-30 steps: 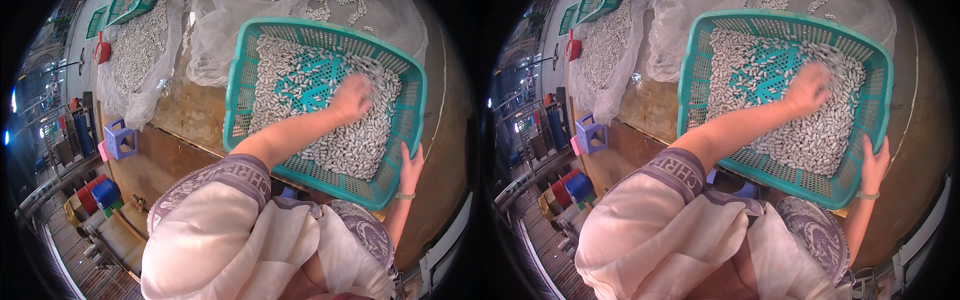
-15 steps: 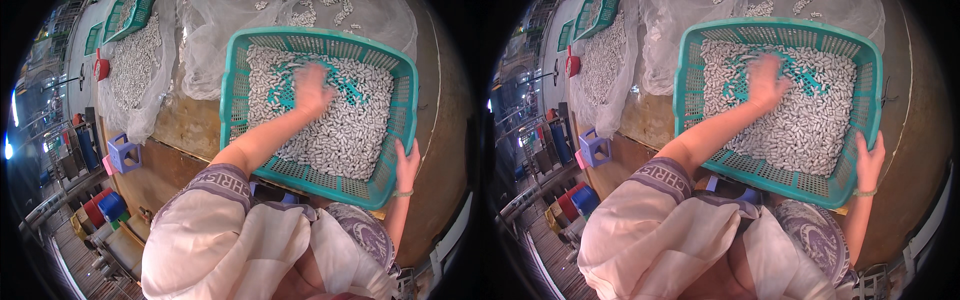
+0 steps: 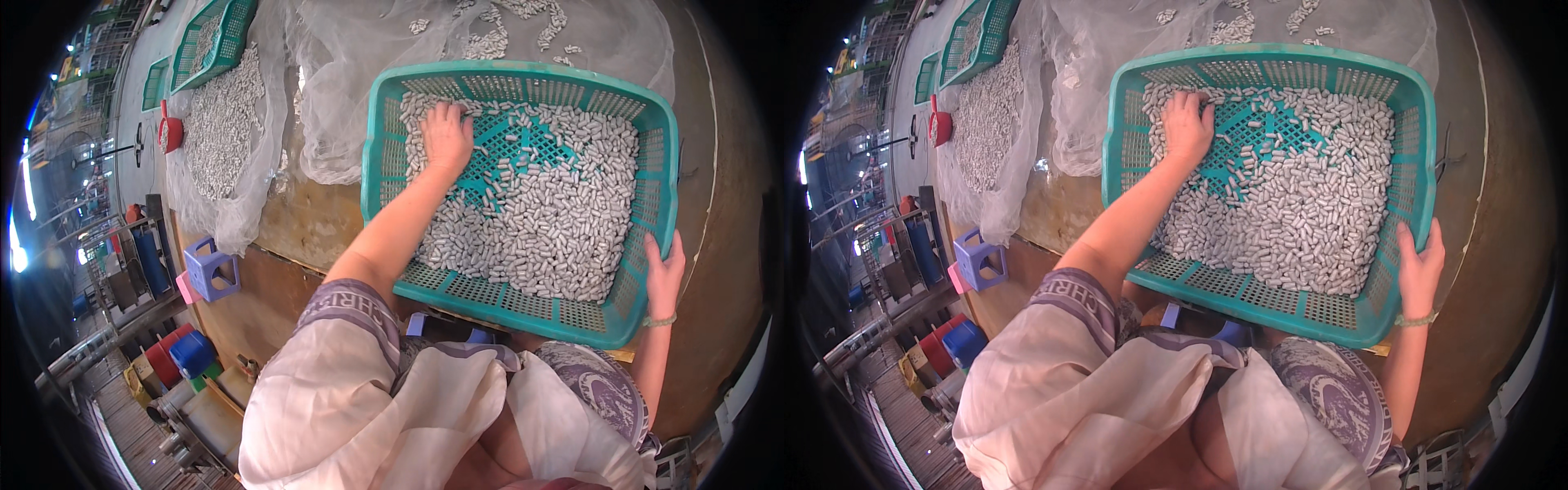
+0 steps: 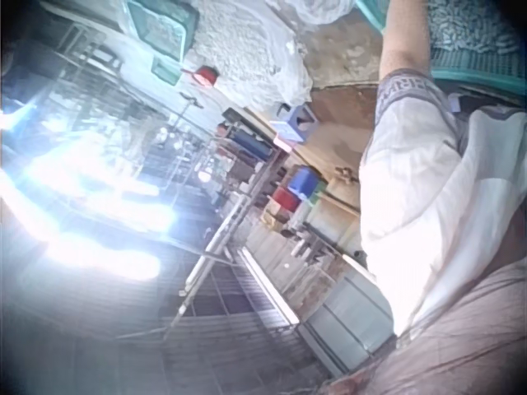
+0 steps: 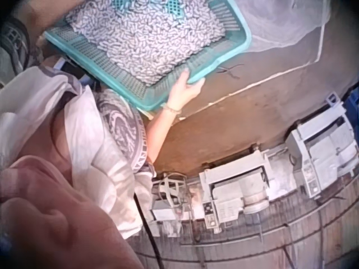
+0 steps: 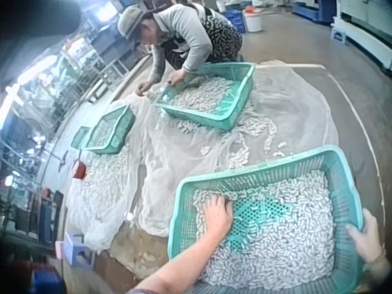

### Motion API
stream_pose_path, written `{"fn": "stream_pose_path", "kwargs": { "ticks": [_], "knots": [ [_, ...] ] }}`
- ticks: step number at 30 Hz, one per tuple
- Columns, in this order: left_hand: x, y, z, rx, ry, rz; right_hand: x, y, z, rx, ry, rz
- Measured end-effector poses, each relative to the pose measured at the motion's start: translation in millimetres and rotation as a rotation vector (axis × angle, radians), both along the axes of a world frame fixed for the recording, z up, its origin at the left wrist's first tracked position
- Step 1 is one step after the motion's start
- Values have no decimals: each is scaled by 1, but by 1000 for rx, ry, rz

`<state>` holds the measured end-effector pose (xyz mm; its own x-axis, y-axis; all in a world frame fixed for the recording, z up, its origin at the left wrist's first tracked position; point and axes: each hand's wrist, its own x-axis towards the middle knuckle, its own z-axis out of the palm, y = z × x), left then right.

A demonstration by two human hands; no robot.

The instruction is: The person sits and sorts white silkworm cocoons in a green basket, picking them up and moving them around by hand. Another person is visible in the background performing a similar task.

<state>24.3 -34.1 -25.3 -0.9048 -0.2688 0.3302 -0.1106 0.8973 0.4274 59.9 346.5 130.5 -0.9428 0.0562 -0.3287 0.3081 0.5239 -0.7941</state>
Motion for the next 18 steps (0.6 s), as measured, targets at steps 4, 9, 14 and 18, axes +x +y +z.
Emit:
{"fn": "stream_pose_path", "kwargs": {
  "ticks": [4,9,14,18],
  "knots": [
    [-9,33,-2,158,8,-17,1,-1,1,-11,23,12],
    [-19,57,-1,236,-30,-30,0,-1,-5,-22,45,-11],
    [-31,58,3,199,-36,-119,5,4,-18,-19,57,-40],
    [-35,59,1,322,-77,-133,10,12,-34,-14,82,-70]
  ]
}}
